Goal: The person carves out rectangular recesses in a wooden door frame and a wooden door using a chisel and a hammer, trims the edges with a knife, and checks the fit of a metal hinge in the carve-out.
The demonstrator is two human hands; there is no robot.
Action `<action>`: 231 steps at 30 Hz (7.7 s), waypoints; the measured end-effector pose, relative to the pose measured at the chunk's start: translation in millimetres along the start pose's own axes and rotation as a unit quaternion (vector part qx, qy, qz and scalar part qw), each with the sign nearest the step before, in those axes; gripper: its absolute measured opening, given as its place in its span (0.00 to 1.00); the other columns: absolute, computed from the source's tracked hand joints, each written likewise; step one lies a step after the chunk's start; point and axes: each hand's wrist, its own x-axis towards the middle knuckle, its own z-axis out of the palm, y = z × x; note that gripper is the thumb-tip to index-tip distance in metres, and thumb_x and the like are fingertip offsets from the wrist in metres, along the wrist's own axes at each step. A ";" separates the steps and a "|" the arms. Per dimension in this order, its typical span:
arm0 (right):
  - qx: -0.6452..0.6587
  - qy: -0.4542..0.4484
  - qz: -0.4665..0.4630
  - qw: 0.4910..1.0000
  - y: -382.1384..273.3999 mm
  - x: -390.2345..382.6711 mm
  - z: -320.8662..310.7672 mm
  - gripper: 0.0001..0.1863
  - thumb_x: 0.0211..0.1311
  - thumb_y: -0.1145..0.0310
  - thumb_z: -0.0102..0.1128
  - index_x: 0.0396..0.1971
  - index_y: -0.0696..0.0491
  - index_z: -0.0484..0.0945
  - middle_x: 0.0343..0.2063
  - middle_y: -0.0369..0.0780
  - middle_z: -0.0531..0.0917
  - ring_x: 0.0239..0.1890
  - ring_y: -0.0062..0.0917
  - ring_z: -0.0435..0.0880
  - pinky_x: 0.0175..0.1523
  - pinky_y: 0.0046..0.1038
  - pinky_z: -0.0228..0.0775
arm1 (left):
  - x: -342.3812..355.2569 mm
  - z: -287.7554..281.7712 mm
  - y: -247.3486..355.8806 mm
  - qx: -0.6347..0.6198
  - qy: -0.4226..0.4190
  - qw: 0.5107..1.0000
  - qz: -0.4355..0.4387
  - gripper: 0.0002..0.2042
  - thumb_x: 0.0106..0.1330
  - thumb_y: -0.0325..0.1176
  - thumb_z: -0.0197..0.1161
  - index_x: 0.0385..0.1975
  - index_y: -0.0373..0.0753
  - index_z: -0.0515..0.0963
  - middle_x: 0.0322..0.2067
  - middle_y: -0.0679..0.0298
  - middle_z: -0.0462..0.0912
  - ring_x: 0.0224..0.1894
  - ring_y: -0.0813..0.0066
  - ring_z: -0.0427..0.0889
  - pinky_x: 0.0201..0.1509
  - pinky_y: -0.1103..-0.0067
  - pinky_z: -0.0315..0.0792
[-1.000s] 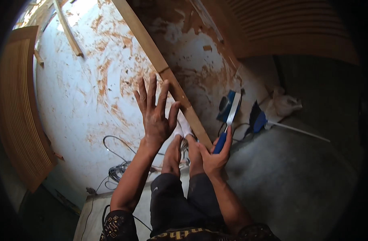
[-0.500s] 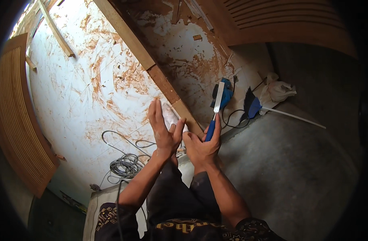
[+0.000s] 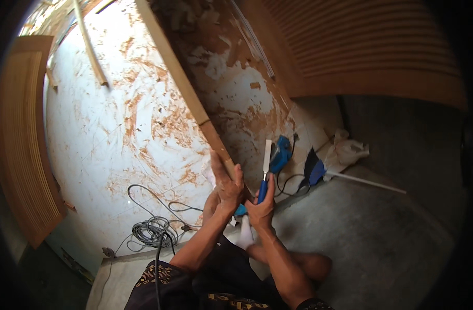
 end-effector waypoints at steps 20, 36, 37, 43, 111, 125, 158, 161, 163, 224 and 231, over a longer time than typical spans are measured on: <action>0.027 -0.064 -0.126 0.990 -182.2 186.3 8.2 0.19 0.66 0.63 0.72 0.45 0.51 0.69 0.24 0.33 0.76 0.18 0.16 0.74 0.21 0.22 0.68 | 23.6 -2.9 73.5 -0.042 0.028 0.980 -0.193 0.37 0.72 0.34 0.67 0.75 0.32 0.54 0.70 0.31 0.66 0.71 0.31 0.68 0.74 0.57 0.65; -0.138 -0.255 0.021 0.957 -230.2 473.9 111.8 0.21 0.62 0.62 0.75 0.42 0.60 0.73 0.27 0.44 0.83 0.23 0.30 0.84 0.27 0.35 0.76 | 59.4 29.5 89.2 0.263 0.055 0.865 -0.424 0.29 0.74 0.39 0.62 0.67 0.31 0.61 0.70 0.45 0.62 0.73 0.40 0.63 0.69 0.31 0.51; -0.120 -0.262 0.054 0.956 -234.4 474.5 119.6 0.21 0.62 0.64 0.75 0.42 0.60 0.73 0.26 0.43 0.83 0.21 0.28 0.83 0.24 0.33 0.75 | 67.3 31.3 93.9 0.265 0.048 0.859 -0.435 0.28 0.74 0.39 0.62 0.67 0.32 0.61 0.69 0.46 0.63 0.73 0.40 0.63 0.69 0.30 0.50; -0.221 -0.326 0.045 0.918 -259.3 447.0 137.9 0.21 0.64 0.66 0.73 0.45 0.59 0.70 0.26 0.42 0.84 0.19 0.24 0.83 0.19 0.30 0.73 | 74.9 29.8 101.4 0.195 0.070 0.821 -0.531 0.26 0.75 0.44 0.60 0.65 0.35 0.64 0.67 0.47 0.66 0.72 0.39 0.65 0.69 0.27 0.49; -0.266 -0.493 -0.122 0.819 -482.4 719.2 302.7 0.20 0.61 0.69 0.79 0.44 0.48 0.73 0.33 0.33 0.81 0.25 0.19 0.78 0.29 0.23 0.70 | 247.8 50.0 94.0 0.033 0.537 0.698 -0.473 0.27 0.71 0.41 0.70 0.65 0.34 0.73 0.53 0.54 0.84 0.58 0.59 0.82 0.66 0.66 0.72; -0.065 -0.503 0.031 0.861 -169.4 320.0 22.9 0.32 0.55 0.79 0.82 0.49 0.48 0.66 0.41 0.36 0.79 0.37 0.23 0.85 0.42 0.24 0.80 | 41.3 50.9 77.0 -0.044 0.351 0.885 -0.303 0.29 0.61 0.41 0.78 0.60 0.38 0.80 0.56 0.50 0.86 0.60 0.48 0.83 0.65 0.62 0.75; -0.077 -0.372 -0.114 0.918 -135.5 231.8 113.0 0.25 0.55 0.73 0.84 0.49 0.60 0.78 0.42 0.41 0.86 0.42 0.26 0.86 0.50 0.30 0.81 | 46.4 60.3 46.3 -0.246 0.468 0.786 -0.322 0.08 0.68 0.27 0.76 0.41 0.30 0.87 0.43 0.54 0.91 0.43 0.77 0.88 0.49 0.79 0.82; -0.022 -0.414 -0.071 0.907 -140.9 228.4 117.0 0.26 0.54 0.75 0.83 0.50 0.61 0.78 0.43 0.42 0.87 0.43 0.27 0.87 0.51 0.31 0.82 | 43.3 58.5 46.7 -0.262 0.457 0.780 -0.339 0.09 0.68 0.27 0.75 0.43 0.31 0.87 0.44 0.57 0.91 0.46 0.77 0.86 0.55 0.79 0.79; 0.000 -0.428 -0.063 0.902 -141.1 226.5 119.6 0.27 0.54 0.76 0.83 0.51 0.61 0.77 0.43 0.42 0.87 0.42 0.27 0.88 0.50 0.30 0.82 | 43.4 56.4 45.2 -0.262 0.454 0.779 -0.344 0.09 0.68 0.28 0.75 0.45 0.31 0.88 0.44 0.57 0.91 0.46 0.77 0.86 0.54 0.79 0.79; -0.352 -0.289 -0.424 0.783 83.6 807.7 222.0 0.23 0.76 0.52 0.59 0.52 0.58 0.70 0.35 0.48 0.79 0.37 0.39 0.80 0.48 0.45 0.73 | -1.2 58.6 -16.0 -0.238 0.402 0.838 -0.283 0.25 0.52 0.53 0.85 0.26 0.38 0.80 0.35 0.64 0.84 0.42 0.71 0.81 0.52 0.72 0.72; -0.355 -0.355 -0.381 0.776 80.3 837.1 232.7 0.28 0.74 0.56 0.62 0.66 0.54 0.66 0.46 0.47 0.82 0.42 0.35 0.83 0.48 0.42 0.75 | 9.1 32.8 5.3 -0.285 0.374 0.827 -0.307 0.24 0.51 0.47 0.87 0.35 0.35 0.84 0.43 0.59 0.86 0.52 0.64 0.82 0.58 0.69 0.74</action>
